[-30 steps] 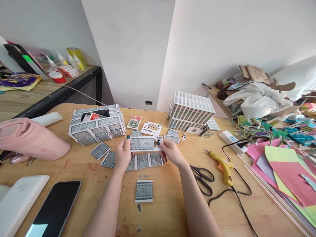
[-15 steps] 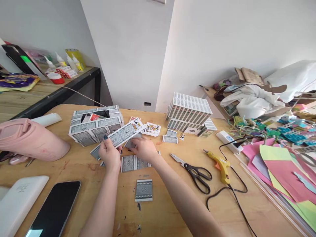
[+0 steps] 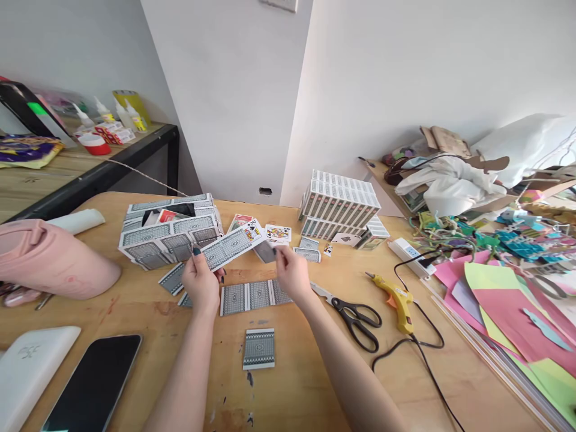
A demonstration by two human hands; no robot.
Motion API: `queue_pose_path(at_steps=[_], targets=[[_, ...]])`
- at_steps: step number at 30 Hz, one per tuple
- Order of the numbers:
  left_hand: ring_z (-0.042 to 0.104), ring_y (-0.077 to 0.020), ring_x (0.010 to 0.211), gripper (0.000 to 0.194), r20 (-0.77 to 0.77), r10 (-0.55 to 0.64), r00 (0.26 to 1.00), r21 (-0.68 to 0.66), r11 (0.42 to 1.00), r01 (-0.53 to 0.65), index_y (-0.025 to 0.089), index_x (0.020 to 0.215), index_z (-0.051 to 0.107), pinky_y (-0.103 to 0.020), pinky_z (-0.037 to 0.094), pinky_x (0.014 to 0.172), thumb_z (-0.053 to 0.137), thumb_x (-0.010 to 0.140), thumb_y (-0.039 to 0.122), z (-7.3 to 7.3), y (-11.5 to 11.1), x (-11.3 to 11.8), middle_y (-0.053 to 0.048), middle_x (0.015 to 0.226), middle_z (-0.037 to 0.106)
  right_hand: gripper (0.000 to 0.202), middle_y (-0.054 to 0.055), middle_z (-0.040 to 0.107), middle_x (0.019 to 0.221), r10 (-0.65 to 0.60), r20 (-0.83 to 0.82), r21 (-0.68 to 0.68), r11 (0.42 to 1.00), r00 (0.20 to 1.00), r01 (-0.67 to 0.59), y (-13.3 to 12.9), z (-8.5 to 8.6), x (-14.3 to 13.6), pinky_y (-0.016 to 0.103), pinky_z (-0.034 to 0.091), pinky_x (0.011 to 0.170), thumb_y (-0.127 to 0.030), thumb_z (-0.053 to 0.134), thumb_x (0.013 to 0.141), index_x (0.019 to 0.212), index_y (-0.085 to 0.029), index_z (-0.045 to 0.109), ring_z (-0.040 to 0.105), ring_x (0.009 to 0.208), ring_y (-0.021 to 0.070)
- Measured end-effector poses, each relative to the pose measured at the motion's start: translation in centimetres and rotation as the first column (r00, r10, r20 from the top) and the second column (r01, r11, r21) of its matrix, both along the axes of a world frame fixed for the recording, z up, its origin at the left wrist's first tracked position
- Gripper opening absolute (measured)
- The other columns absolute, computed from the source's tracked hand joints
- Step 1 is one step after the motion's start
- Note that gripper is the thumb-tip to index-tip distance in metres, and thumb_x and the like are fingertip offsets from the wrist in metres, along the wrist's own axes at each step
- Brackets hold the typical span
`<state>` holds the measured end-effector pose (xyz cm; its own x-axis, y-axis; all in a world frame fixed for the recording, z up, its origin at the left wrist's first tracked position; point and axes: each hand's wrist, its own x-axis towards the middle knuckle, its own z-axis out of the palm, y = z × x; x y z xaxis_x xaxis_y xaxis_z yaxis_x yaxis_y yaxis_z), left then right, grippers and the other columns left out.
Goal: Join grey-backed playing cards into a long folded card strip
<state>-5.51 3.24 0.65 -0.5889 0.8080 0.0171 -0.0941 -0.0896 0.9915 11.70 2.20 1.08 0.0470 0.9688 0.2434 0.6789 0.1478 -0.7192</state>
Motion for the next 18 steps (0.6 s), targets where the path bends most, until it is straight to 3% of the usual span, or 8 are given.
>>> queue_pose_path(at_steps=[2,5,7,9,14,18], targets=[[0.039,-0.0081,0.031,0.035,0.002,-0.012,1.0,-0.011,1.0,0.012,0.018,0.062,0.048,-0.019,0.028,0.032,0.044,0.082,0.047,-0.1,0.0,0.0,0.006,0.037,0.046,0.027,0.0,0.058,0.057,-0.135,-0.325,-0.118,0.988,0.936,0.102,-0.3,-0.5,0.9,0.024,0.039,0.049,-0.037,0.038,0.087,0.087,-0.019,0.058,0.052,0.049,0.0142],[0.039,-0.0082,0.031,0.036,-0.009,-0.048,0.999,-0.038,0.998,0.047,0.018,0.062,0.047,-0.019,0.028,0.032,0.044,0.081,0.048,-0.3,0.1,0.1,0.006,0.038,0.046,0.03,-0.004,0.05,0.047,-0.228,-0.713,-0.259,0.964,0.663,0.053,-0.8,-1.6,1.8,0.023,0.035,0.041,-0.046,0.051,0.078,0.084,-0.017,0.057,0.045,0.039,0.011],[0.039,-0.0084,0.031,0.035,-0.031,-0.09,0.995,-0.065,0.994,0.088,0.018,0.064,0.048,-0.019,0.029,0.032,0.044,0.081,0.049,-0.5,0.0,0.2,0.006,0.039,0.046,0.034,-0.003,0.055,0.053,-0.257,-0.843,-0.279,0.96,0.473,0.024,-1.2,-2.2,2.0,0.022,0.037,0.041,-0.045,0.063,0.069,0.086,-0.016,0.058,0.049,0.043,0.0102],[0.038,-0.0085,0.031,0.034,-0.047,-0.13,0.99,-0.088,0.988,0.125,0.018,0.066,0.049,-0.019,0.029,0.033,0.045,0.081,0.049,-0.5,0.0,0.3,0.007,0.04,0.045,0.037,-0.002,0.059,0.061,-0.249,-0.905,-0.262,0.965,0.345,0.01,-1.4,-2.5,2.2,0.02,0.039,0.043,-0.04,0.072,0.062,0.087,-0.016,0.06,0.052,0.047,0.0091],[0.037,-0.0089,0.03,0.033,-0.082,-0.16,0.984,-0.115,0.982,0.15,0.019,0.065,0.049,-0.02,0.027,0.032,0.045,0.081,0.047,-0.5,-0.2,0.5,0.006,0.038,0.043,0.022,-0.002,0.063,0.072,-0.164,-0.968,-0.168,0.986,0.191,-0.006,-1.6,-2.0,2.5,0.019,0.044,0.051,-0.028,0.075,0.06,0.074,-0.018,0.062,0.054,0.056,0.0067],[0.037,-0.009,0.029,0.034,-0.138,-0.182,0.974,-0.106,0.98,0.168,0.019,0.064,0.048,-0.02,0.027,0.031,0.044,0.082,0.048,-0.9,-0.1,0.2,0.006,0.037,0.043,0.02,0.0,0.066,0.081,-0.089,-0.986,-0.092,0.996,0.14,-0.016,-1.4,-1.7,3.0,0.029,0.053,0.064,-0.029,0.075,0.061,0.068,-0.018,0.058,0.062,0.074,0.0149]])
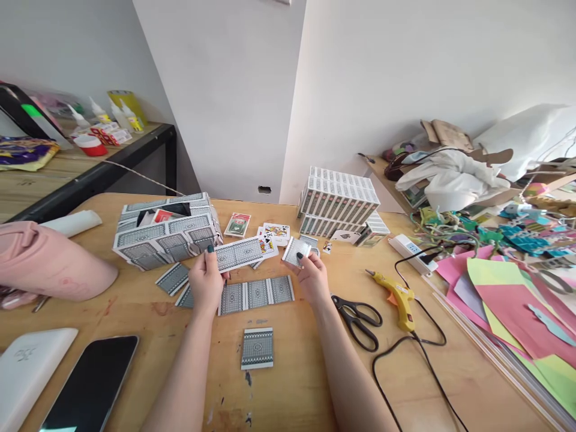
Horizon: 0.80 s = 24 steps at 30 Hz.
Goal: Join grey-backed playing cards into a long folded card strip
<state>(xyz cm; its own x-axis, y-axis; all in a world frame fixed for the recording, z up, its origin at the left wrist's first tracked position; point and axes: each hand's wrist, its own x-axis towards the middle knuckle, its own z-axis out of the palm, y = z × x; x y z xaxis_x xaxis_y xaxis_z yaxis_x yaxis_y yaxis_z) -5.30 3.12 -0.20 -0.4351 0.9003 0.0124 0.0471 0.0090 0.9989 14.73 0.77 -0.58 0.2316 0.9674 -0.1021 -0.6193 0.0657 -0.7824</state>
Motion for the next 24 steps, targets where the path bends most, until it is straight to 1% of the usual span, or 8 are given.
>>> queue_pose_path(at_steps=[2,6,8,13,15,18,22,24], targets=[[0.038,-0.0089,0.03,0.035,-0.008,0.003,1.0,0.007,1.0,-0.003,0.019,0.064,0.048,-0.019,0.028,0.031,0.043,0.082,0.048,-0.2,0.1,-0.2,0.006,0.037,0.044,0.022,0.001,0.066,0.081,0.019,0.026,-0.015,1.0,0.999,-0.019,0.1,0.0,0.2,0.03,0.054,0.062,-0.029,0.075,0.06,0.071,-0.018,0.059,0.062,0.073,0.0163],[0.039,-0.0092,0.031,0.035,0.01,0.015,1.0,0.016,1.0,-0.015,0.019,0.065,0.048,-0.019,0.029,0.03,0.044,0.082,0.049,-0.5,0.1,-0.2,0.006,0.038,0.045,0.029,-0.002,0.063,0.076,0.042,0.128,-0.074,0.997,0.991,-0.032,0.1,-0.5,0.6,0.02,0.048,0.047,-0.027,0.074,0.061,0.087,-0.02,0.062,0.057,0.058,0.0098],[0.039,-0.0093,0.031,0.035,0.017,0.008,1.0,0.014,1.0,-0.008,0.019,0.065,0.048,-0.019,0.029,0.029,0.044,0.082,0.05,-0.5,0.1,-0.1,0.006,0.038,0.045,0.03,-0.003,0.063,0.077,0.04,0.151,-0.077,0.997,0.988,-0.028,0.1,-0.7,0.7,0.019,0.046,0.045,-0.029,0.072,0.064,0.092,-0.021,0.062,0.056,0.057,0.0089],[0.038,-0.0089,0.03,0.038,-0.019,-0.027,0.999,-0.003,1.0,0.027,0.019,0.065,0.047,-0.018,0.028,0.029,0.041,0.083,0.052,-0.4,-0.1,0.4,0.006,0.036,0.045,0.039,0.0,0.065,0.082,0.118,0.156,-0.06,0.992,0.981,-0.11,0.1,-1.0,0.5,0.029,0.053,0.05,-0.033,0.068,0.067,0.102,-0.022,0.056,0.063,0.059,0.0155],[0.037,-0.0089,0.029,0.039,-0.036,-0.042,0.998,-0.009,0.999,0.041,0.019,0.065,0.047,-0.019,0.027,0.029,0.04,0.083,0.053,-0.5,-0.2,0.6,0.006,0.036,0.044,0.041,0.001,0.065,0.082,0.131,0.178,-0.064,0.991,0.975,-0.121,0.1,-1.0,0.4,0.03,0.054,0.05,-0.034,0.068,0.068,0.105,-0.023,0.054,0.064,0.058,0.0166],[0.038,-0.0092,0.029,0.038,-0.047,-0.061,0.997,-0.01,0.998,0.06,0.019,0.066,0.048,-0.019,0.027,0.03,0.041,0.083,0.053,-0.8,-0.1,0.6,0.006,0.036,0.044,0.041,0.001,0.064,0.082,0.118,0.208,-0.054,0.993,0.971,-0.109,0.1,-1.0,0.4,0.03,0.055,0.047,-0.034,0.067,0.068,0.105,-0.023,0.054,0.065,0.058,0.0173],[0.039,-0.0097,0.03,0.038,-0.021,-0.026,0.999,-0.02,0.999,0.026,0.02,0.068,0.048,-0.02,0.028,0.031,0.039,0.083,0.053,-0.8,-0.1,0.6,0.006,0.038,0.046,0.04,0.001,0.063,0.08,0.097,0.229,-0.062,0.994,0.968,-0.085,0.1,-1.1,0.7,0.027,0.052,0.041,-0.033,0.067,0.068,0.104,-0.022,0.054,0.066,0.058,0.0194],[0.039,-0.0098,0.03,0.038,-0.04,-0.024,0.999,-0.017,1.0,0.023,0.02,0.067,0.048,-0.02,0.029,0.032,0.038,0.084,0.053,-0.8,-0.1,0.7,0.006,0.038,0.046,0.039,0.001,0.063,0.08,0.102,0.232,-0.06,0.994,0.967,-0.091,0.1,-1.1,0.8,0.027,0.052,0.04,-0.033,0.067,0.068,0.103,-0.021,0.055,0.067,0.058,0.0201]])
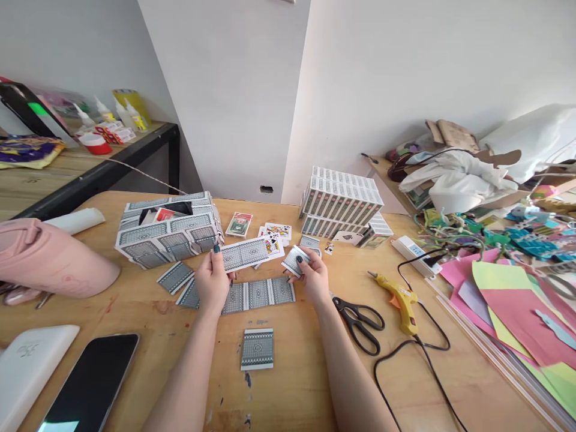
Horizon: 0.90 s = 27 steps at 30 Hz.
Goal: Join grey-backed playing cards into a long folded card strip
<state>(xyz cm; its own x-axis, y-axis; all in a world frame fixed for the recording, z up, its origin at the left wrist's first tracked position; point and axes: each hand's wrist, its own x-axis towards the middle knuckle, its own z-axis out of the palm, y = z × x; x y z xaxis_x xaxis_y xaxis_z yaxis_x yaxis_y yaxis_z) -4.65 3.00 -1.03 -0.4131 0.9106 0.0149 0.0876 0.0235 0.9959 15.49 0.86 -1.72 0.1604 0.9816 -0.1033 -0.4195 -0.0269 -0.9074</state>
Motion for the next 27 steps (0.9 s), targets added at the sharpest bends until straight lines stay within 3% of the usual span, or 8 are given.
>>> queue_pose_path(at_steps=[6,12,19,27], targets=[[0.044,-0.0102,0.034,0.037,-0.132,-0.063,0.989,0.016,0.998,0.066,0.019,0.064,0.048,-0.02,0.032,0.037,0.039,0.085,0.049,0.0,-0.27,0.35,0.004,0.038,0.047,0.037,0.002,0.064,0.084,0.028,0.007,0.023,0.999,1.0,-0.028,-0.03,0.12,-0.2,0.025,0.051,0.039,-0.032,0.066,0.07,0.104,-0.021,0.056,0.066,0.057,0.0179],[0.041,-0.0105,0.031,0.039,-0.042,0.0,0.999,0.021,1.0,0.001,0.019,0.066,0.048,-0.021,0.03,0.034,0.037,0.085,0.052,0.05,-0.08,0.01,0.005,0.038,0.046,0.041,0.001,0.065,0.075,0.011,0.017,-0.001,1.0,1.0,-0.011,0.0,-0.05,0.1,0.025,0.049,0.037,-0.035,0.067,0.068,0.104,-0.021,0.055,0.065,0.056,0.0196],[0.045,-0.0113,0.036,0.037,-0.154,-0.04,0.987,0.04,0.998,0.047,0.02,0.065,0.049,-0.021,0.034,0.04,0.039,0.085,0.049,-0.11,-0.16,-0.14,0.004,0.039,0.047,0.04,0.001,0.065,0.08,0.027,0.022,0.005,1.0,0.999,-0.027,-0.04,0.31,0.06,0.025,0.048,0.037,-0.035,0.068,0.067,0.103,-0.022,0.057,0.064,0.056,0.0181],[0.043,-0.0115,0.033,0.037,-0.115,-0.028,0.993,0.041,0.999,0.033,0.02,0.068,0.05,-0.021,0.032,0.037,0.038,0.086,0.05,0.05,-0.18,-0.25,0.005,0.039,0.046,0.04,0.001,0.066,0.075,0.041,0.035,0.017,0.999,0.999,-0.042,-0.04,0.08,0.53,0.026,0.049,0.038,-0.035,0.066,0.069,0.105,-0.021,0.056,0.064,0.055,0.0186]])
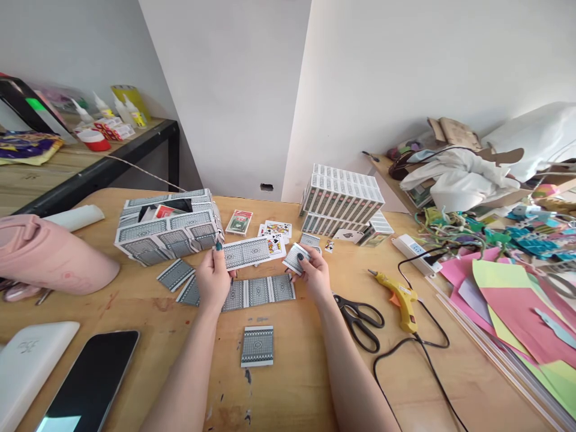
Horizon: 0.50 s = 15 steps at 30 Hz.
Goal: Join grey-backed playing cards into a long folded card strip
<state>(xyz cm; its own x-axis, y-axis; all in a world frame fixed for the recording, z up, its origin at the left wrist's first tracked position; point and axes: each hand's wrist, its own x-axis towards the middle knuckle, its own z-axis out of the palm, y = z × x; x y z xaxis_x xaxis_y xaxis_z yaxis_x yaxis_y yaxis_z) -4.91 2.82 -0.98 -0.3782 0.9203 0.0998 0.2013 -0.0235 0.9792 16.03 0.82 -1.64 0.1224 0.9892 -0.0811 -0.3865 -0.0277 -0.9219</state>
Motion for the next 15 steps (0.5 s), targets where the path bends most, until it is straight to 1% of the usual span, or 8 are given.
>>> queue_pose_path(at_steps=[4,10,15], targets=[[0.045,-0.0115,0.036,0.037,-0.029,-0.015,0.999,0.019,1.0,0.016,0.02,0.065,0.048,-0.021,0.035,0.041,0.038,0.086,0.049,0.0,0.0,0.0,0.004,0.039,0.046,0.042,0.001,0.066,0.076,-0.006,0.035,0.01,1.0,0.999,0.006,-0.1,0.3,0.1,0.027,0.049,0.039,-0.036,0.066,0.069,0.107,-0.021,0.056,0.064,0.055,0.0186],[0.046,-0.0122,0.038,0.037,-0.071,-0.029,0.997,0.014,0.999,0.03,0.02,0.063,0.047,-0.022,0.035,0.043,0.037,0.086,0.048,0.0,0.0,0.1,0.003,0.039,0.047,0.042,0.002,0.067,0.074,-0.075,0.158,0.016,0.997,0.985,0.073,-0.2,0.9,-0.2,0.029,0.049,0.041,-0.039,0.064,0.071,0.108,-0.021,0.056,0.063,0.054,0.0187],[0.045,-0.012,0.037,0.037,-0.026,-0.035,0.999,0.01,0.999,0.036,0.021,0.062,0.046,-0.022,0.035,0.042,0.037,0.086,0.048,0.0,0.0,0.3,0.004,0.039,0.046,0.039,0.002,0.065,0.074,-0.11,0.205,0.042,0.994,0.973,0.104,-0.2,1.1,-0.5,0.03,0.05,0.041,-0.039,0.063,0.072,0.106,-0.022,0.057,0.062,0.052,0.0183]])
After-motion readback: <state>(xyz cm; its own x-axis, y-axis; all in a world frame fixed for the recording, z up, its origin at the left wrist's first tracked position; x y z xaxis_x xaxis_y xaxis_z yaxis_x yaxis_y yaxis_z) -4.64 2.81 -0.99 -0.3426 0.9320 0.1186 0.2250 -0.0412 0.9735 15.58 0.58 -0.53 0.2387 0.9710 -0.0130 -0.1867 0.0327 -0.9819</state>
